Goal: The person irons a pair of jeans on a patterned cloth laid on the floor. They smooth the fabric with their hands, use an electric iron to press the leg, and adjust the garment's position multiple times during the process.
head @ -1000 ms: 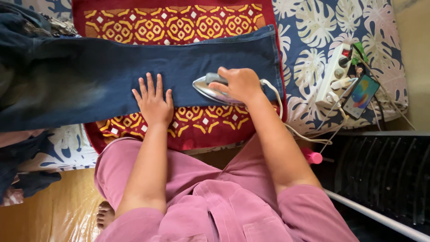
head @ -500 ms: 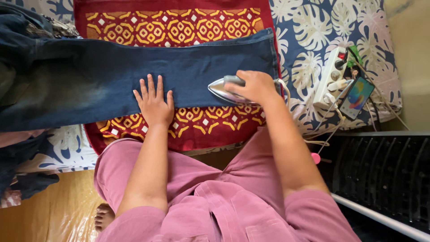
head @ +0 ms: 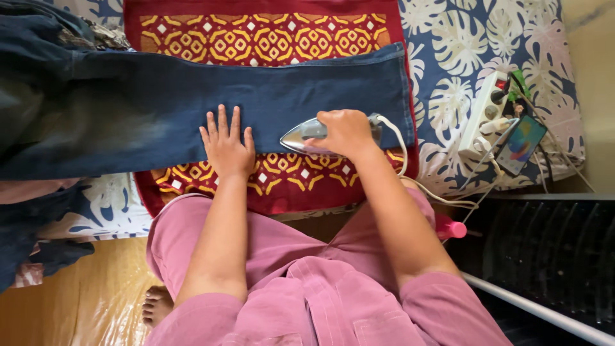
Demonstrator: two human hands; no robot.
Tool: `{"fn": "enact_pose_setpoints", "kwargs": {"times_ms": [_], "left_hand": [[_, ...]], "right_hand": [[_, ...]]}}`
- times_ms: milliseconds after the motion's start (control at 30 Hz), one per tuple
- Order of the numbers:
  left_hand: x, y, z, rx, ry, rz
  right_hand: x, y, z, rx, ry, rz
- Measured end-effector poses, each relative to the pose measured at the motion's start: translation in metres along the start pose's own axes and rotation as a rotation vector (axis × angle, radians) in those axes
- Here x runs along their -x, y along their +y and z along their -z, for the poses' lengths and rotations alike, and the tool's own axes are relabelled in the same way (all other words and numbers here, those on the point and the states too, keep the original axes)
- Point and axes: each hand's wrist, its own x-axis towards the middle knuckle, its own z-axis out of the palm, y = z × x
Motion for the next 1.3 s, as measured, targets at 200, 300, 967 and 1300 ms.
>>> {"fn": "enact_pose_setpoints", "kwargs": {"times_ms": [200, 300, 967, 1300], "left_hand": [[-0.002, -0.013, 0.0, -0.004, 0.037, -0.017], [-0.002, -0.015, -0.002, -0.004, 0.042, -0.024], [-0.001, -0.014, 0.001, 0.028, 0.063, -0.032], [-0.001, -0.013, 0.004, 0.019, 0.05, -0.031]], "right_hand": [[-0.009, -0.025, -0.013, 0.0, 0.056, 0.041], [-0.018, -0.039, -0.02, 0.045, 0.06, -0.059], [-0.023, -0.045, -0.027, 0.058, 0.062, -0.065], [0.001, -0.02, -0.014, 0.078, -0.011, 0.002]]}}
